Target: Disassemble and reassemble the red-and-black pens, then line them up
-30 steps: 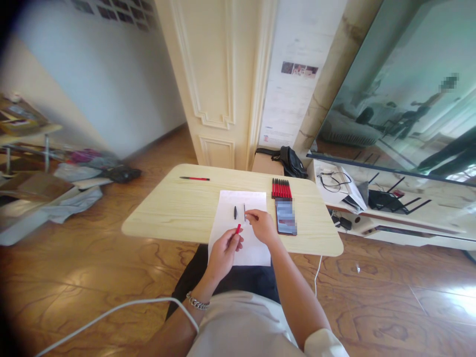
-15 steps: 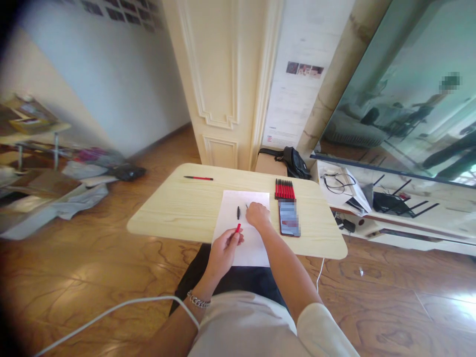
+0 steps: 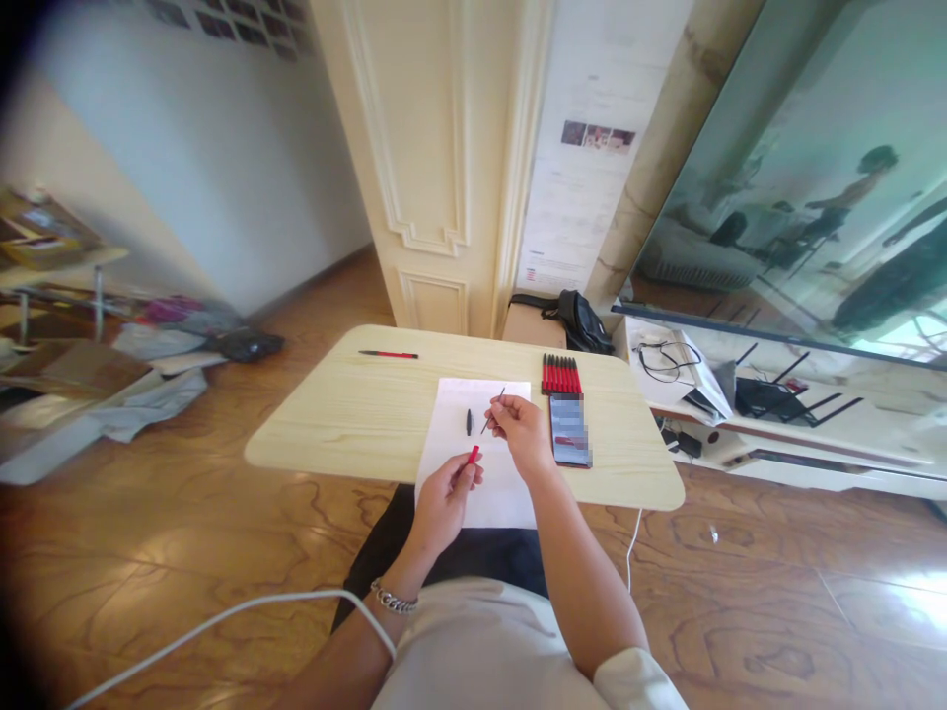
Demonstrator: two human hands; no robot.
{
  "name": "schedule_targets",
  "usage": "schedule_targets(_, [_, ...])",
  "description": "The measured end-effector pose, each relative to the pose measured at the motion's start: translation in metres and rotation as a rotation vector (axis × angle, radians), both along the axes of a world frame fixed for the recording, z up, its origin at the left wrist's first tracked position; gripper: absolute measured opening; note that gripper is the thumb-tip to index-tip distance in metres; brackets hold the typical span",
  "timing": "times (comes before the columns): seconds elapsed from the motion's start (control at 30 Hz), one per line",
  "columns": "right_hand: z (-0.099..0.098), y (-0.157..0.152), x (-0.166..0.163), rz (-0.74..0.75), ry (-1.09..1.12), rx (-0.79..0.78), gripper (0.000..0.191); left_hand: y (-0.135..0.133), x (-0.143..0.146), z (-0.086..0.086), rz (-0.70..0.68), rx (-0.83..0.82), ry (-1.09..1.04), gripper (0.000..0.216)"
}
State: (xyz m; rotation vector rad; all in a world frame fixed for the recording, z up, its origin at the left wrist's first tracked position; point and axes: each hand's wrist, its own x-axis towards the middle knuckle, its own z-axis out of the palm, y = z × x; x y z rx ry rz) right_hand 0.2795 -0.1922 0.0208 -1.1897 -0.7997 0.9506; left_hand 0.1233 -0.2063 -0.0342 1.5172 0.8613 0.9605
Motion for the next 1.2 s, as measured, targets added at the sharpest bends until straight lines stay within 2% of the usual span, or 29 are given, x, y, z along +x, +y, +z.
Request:
schedule_targets(0.13, [0.0, -0.004, -0.003, 0.001, -0.031, 0.002, 0.031, 0.0, 0.0, 0.001, 0.01, 0.006, 0.011, 0.037])
schedule_targets(0.5, [-0.017, -0.015, -0.016, 0.096, -0.248, -0.043, 0.026, 0.001, 0.0, 0.0, -0.012, -0.002, 0.009, 0.037])
schedule_targets(0.97, [-0.028, -0.022, -0.014, 0.084, -0.313, -0.146, 0.024, -0.001, -0.001, -0.004, -0.035, -0.024, 0.002, 0.035])
schedule_targets(1.13, [-0.032, -0.016, -0.003, 0.261, -0.25, -0.133, 0.026, 0.001, -0.004, -0.005, -0.014, -0.058, -0.045, 0.036])
schedule_targets(1.2, [-0.034, -0.006, 0.004, 0.226, -0.28, -0.148, 0.028, 0.003, -0.005, -0.004, -0.006, -0.075, -0.073, 0.038])
